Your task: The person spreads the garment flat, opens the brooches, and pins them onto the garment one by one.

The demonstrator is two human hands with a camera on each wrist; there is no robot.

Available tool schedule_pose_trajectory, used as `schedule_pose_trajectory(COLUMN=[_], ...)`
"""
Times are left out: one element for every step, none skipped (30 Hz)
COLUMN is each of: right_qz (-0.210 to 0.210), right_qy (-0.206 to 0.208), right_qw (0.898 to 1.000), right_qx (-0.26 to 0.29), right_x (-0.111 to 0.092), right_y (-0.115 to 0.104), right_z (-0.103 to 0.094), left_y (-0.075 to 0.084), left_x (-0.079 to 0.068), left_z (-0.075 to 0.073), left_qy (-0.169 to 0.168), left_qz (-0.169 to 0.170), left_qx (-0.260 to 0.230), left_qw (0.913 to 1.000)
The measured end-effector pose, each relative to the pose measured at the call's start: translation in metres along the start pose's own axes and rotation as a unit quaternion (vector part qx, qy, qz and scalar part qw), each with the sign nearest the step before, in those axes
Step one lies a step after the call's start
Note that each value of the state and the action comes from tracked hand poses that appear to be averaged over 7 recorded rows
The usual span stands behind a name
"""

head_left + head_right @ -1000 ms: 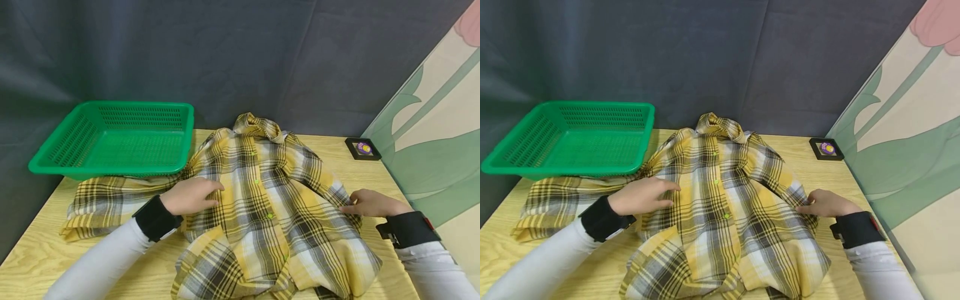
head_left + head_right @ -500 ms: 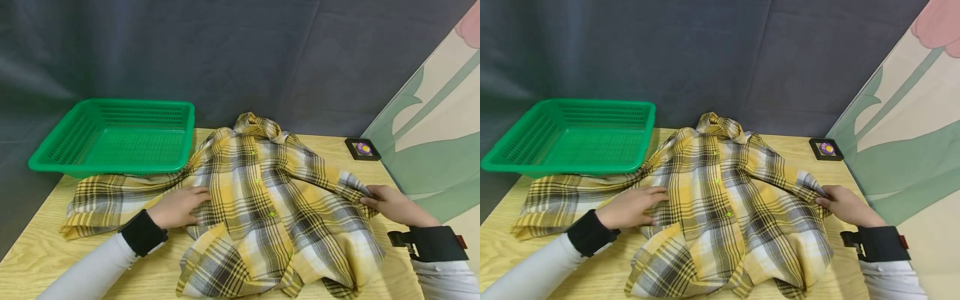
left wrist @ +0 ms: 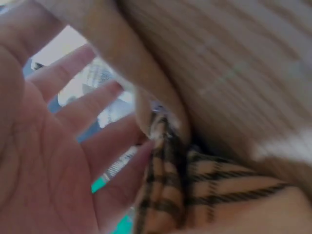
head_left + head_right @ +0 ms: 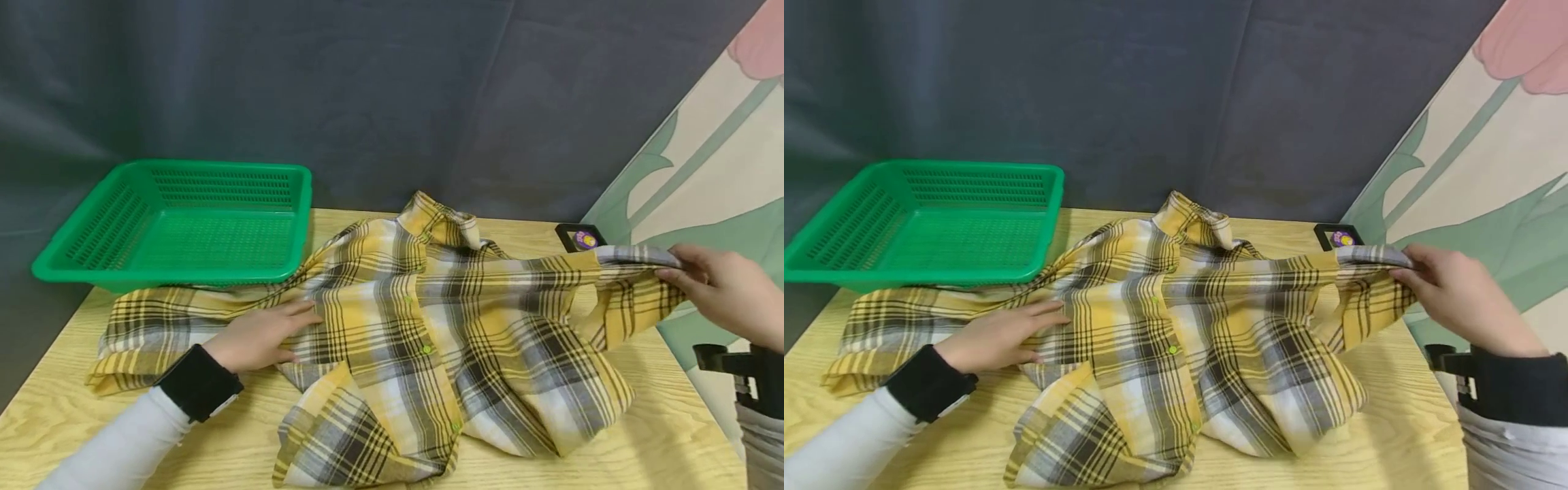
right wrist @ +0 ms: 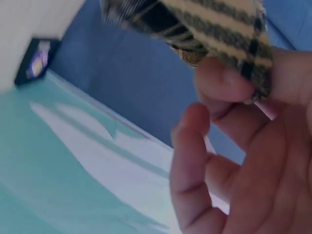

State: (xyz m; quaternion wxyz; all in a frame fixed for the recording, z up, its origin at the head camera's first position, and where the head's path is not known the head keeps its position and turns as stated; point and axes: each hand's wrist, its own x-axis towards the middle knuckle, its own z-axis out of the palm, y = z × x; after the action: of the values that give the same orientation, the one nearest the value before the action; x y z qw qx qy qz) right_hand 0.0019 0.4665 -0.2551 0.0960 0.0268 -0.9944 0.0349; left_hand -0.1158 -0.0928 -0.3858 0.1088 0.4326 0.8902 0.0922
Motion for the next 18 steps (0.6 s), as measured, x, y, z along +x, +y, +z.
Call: schedule_pose_trajectory(right_qz=[-0.008, -0.009, -0.002, 0.010, 0.023, 0.036, 0.051, 0.068, 0.079, 0.080, 0.076, 0.067, 0.062, 0.060, 0.061, 0.065, 0.067, 0.068], right_qy=[0.020, 0.034, 0.046, 0.053, 0.057, 0.058, 0.051, 0.037, 0.024, 0.011, -0.006, -0.026, -0.046, -0.064, -0.077, -0.088, -0.091, -0.095], right_qw=[1.000, 0.999, 0.998, 0.998, 0.997, 0.997, 0.997, 0.997, 0.997, 0.997, 0.997, 0.997, 0.997, 0.996, 0.995, 0.994, 0.993, 0.992], right_qx=[-0.016, -0.034, -0.041, -0.041, -0.038, -0.034, -0.026, -0.017, -0.006, 0.001, 0.002, 0.002, 0.006, 0.012, 0.021, 0.028, 0.033, 0.042], right_x=[0.003, 0.007, 0.011, 0.015, 0.019, 0.023, 0.025, 0.026, 0.026, 0.024, 0.022, 0.019, 0.015, 0.011, 0.006, 0.001, -0.005, -0.010], right_y=[0.001, 0.002, 0.002, 0.002, 0.002, 0.003, 0.005, 0.007, 0.010, 0.015, 0.021, 0.026, 0.031, 0.035, 0.037, 0.039, 0.039, 0.039], right_z=[-0.003, -0.006, -0.008, -0.008, -0.007, -0.003, 0.003, 0.009, 0.018, 0.028, 0.039, 0.050, 0.060, 0.069, 0.077, 0.084, 0.089, 0.091], left_y=[-0.002, -0.004, -0.005, -0.007, -0.008, -0.009, -0.010, -0.011, -0.011, -0.011, -0.011, -0.011, -0.010, -0.008, -0.006, -0.004, -0.001, 0.003], left_x=[-0.001, -0.002, -0.003, -0.004, -0.005, -0.005, -0.005, -0.005, -0.005, -0.005, -0.005, -0.005, -0.005, -0.006, -0.007, -0.008, -0.009, -0.011], left_z=[0.000, 0.000, 0.000, 0.000, 0.000, 0.001, 0.001, 0.002, 0.003, 0.004, 0.004, 0.005, 0.005, 0.004, 0.003, 0.001, 0.000, -0.002], left_qy=[-0.002, -0.004, -0.004, -0.004, -0.004, -0.002, -0.002, -0.002, -0.002, -0.003, -0.003, -0.004, -0.005, -0.004, -0.003, 0.000, 0.006, 0.012], left_qz=[0.000, 0.001, 0.003, 0.005, 0.006, 0.009, 0.012, 0.014, 0.017, 0.018, 0.018, 0.017, 0.012, 0.009, 0.004, 0.001, 0.002, 0.001], left_qx=[-0.006, -0.012, -0.016, -0.020, -0.023, -0.028, -0.033, -0.038, -0.041, -0.046, -0.052, -0.058, -0.063, -0.066, -0.069, -0.073, -0.076, -0.079], left_qw=[1.0000, 0.9999, 0.9999, 0.9998, 0.9997, 0.9996, 0.9994, 0.9992, 0.9990, 0.9988, 0.9985, 0.9982, 0.9979, 0.9978, 0.9976, 0.9974, 0.9971, 0.9968])
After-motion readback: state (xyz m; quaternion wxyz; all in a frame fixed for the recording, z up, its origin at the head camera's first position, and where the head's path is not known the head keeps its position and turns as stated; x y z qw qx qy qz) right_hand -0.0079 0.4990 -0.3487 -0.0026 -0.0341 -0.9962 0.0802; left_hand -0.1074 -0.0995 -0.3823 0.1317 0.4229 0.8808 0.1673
